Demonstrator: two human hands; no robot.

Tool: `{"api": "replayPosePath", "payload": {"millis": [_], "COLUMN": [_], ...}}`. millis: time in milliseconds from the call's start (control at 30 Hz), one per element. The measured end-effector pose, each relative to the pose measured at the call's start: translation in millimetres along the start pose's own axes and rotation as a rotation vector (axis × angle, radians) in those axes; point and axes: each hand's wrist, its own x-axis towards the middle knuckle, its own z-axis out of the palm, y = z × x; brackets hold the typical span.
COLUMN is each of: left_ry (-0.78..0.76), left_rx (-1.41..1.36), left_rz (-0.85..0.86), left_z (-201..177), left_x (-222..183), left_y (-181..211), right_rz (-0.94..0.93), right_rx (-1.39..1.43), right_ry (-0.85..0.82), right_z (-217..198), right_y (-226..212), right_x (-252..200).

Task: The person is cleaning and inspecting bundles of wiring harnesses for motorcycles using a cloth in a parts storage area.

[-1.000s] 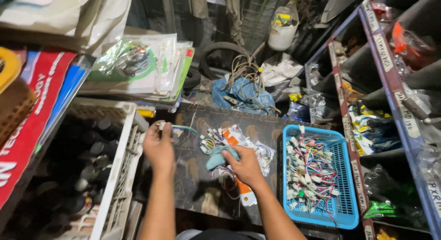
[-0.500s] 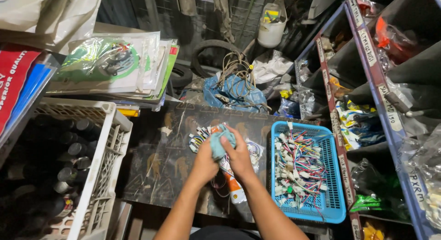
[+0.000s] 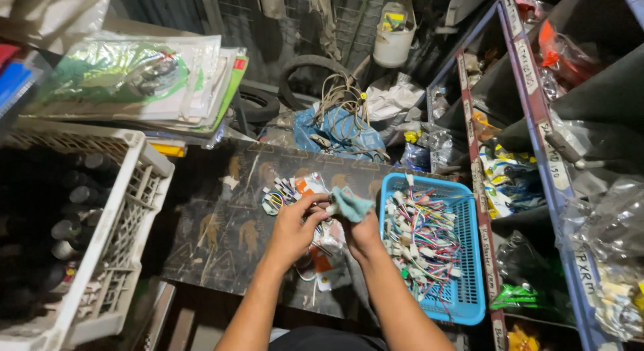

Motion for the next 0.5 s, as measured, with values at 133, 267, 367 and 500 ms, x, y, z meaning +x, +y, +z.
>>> {"api": "replayPosePath", "payload": {"millis": [133,267,367,500], "left_ry": [-0.024,0.069,0.166,0.285], "left_rx": [0.071,0.021,-0.06,-0.282], "left_rz": [0.051,0.008,-0.027,-0.181], "left_z": [18.0,37.0,45.2,68.2], "left_x": [-4.2,-9.8,-10.5,-9.9], "left_y": [11.7,10.8,8.2,5.2], "right_rz": [0.163,0.356,0.309,0.217], "right_rx": [0.123,0.273,0.176,-0.032], "right_ry": [-0.023,-0.024,0.027,-0.065], "right_z": [-21.2,-52.5,-55.6,-54.8], "right_y": [-5.2,-27.2,-60.2,-64.5], "right_x": [4.9,22.5,14.5,-5.4]}}
